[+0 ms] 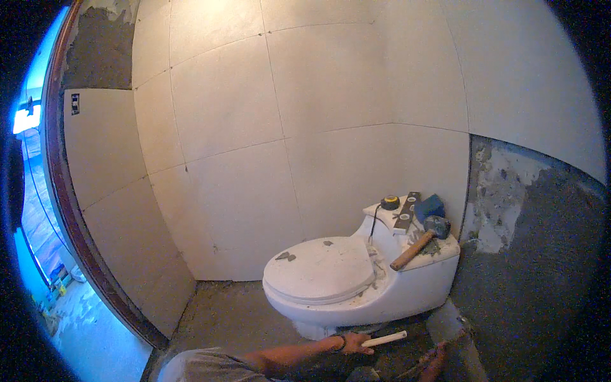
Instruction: The person uses a hammer and a flat metal pry tool to chip away fragments of wall tile and dried mortar from a bathroom wall next to a toilet. They strike the tool with the hammer to pry pieces off, handling the discarded fragments by hand.
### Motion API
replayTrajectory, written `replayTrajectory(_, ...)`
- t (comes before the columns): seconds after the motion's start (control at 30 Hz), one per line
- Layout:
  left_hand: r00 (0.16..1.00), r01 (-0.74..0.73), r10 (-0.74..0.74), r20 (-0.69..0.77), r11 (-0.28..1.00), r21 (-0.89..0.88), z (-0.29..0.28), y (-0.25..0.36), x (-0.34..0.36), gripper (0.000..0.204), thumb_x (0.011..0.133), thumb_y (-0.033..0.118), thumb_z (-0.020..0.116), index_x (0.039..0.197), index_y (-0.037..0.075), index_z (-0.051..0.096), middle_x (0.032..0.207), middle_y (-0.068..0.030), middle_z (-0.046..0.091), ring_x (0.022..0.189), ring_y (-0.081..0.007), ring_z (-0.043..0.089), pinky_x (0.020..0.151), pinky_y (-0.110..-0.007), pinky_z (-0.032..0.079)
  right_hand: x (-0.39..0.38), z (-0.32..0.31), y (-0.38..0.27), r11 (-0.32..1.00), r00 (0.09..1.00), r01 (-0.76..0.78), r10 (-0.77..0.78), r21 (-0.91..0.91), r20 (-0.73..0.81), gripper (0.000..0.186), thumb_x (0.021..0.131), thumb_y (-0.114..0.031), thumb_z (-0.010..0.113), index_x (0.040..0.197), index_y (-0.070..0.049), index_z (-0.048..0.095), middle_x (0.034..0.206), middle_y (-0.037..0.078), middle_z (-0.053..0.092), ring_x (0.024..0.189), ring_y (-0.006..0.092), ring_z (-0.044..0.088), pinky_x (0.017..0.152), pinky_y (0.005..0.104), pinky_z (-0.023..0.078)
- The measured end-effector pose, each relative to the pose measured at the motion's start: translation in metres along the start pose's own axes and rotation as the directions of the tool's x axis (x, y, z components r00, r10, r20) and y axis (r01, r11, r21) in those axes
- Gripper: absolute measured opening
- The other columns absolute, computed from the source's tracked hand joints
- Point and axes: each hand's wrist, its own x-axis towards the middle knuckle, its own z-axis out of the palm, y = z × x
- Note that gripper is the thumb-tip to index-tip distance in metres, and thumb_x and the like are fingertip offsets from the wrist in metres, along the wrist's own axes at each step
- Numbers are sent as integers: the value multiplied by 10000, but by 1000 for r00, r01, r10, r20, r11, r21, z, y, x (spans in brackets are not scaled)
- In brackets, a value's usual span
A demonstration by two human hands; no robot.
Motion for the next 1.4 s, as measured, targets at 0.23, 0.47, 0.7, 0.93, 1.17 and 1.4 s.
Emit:
replayTrajectory(0.23,1000,14,-14,11,1000,-21,-8,14,-11,545,813,557,589,1038,65,525,826,-141,610,682,-259,609,607,-392,478,-3,0,-1,996,994,-78,75,41,73,339,853,-451,596,721,-163,477,487,-24,403,322,137,385,292,308,351)
replayTrajectory(0.47,1000,-7,7,3,1000,3,-9,14,-12,565,809,582,572,1037,67,525,827,-142,611,723,-277,608,637,-403,464,33,-21,23,1000,998,-13,12,2,61,369,851,-467,588,672,-174,453,471,-28,378,319,141,371,293,318,346)
replayTrajectory(0.7,1000,16,-15,24,1000,-20,-7,12,-13,564,806,574,574,1032,60,524,812,-138,612,711,-280,606,631,-401,457,15,-5,11,998,996,-66,64,20,53,287,859,-444,577,776,-191,470,499,-33,393,339,127,381,309,295,351)
replayTrajectory(0.93,998,-58,61,-22,993,99,-6,18,-16,564,813,547,582,1083,56,520,858,-145,623,760,-294,614,671,-410,465,7,-10,6,996,996,-86,86,-39,-7,266,853,-454,588,851,-212,477,520,-33,382,367,120,395,315,296,349)
replayTrajectory(1.17,999,-1,1,51,1000,11,-10,28,-15,562,815,552,578,1087,62,527,957,-174,619,924,-334,595,778,-434,457,18,-23,7,995,990,-84,76,61,117,299,849,-466,603,812,-200,472,529,-34,395,382,100,382,337,272,327)
replayTrajectory(1.4,997,70,-72,27,996,51,0,10,-9,549,815,537,597,1100,70,542,985,-162,620,952,-330,581,805,-429,453,-34,24,-19,993,999,-25,21,-115,-33,304,853,-479,588,799,-202,477,585,-54,401,405,89,339,400,237,311)
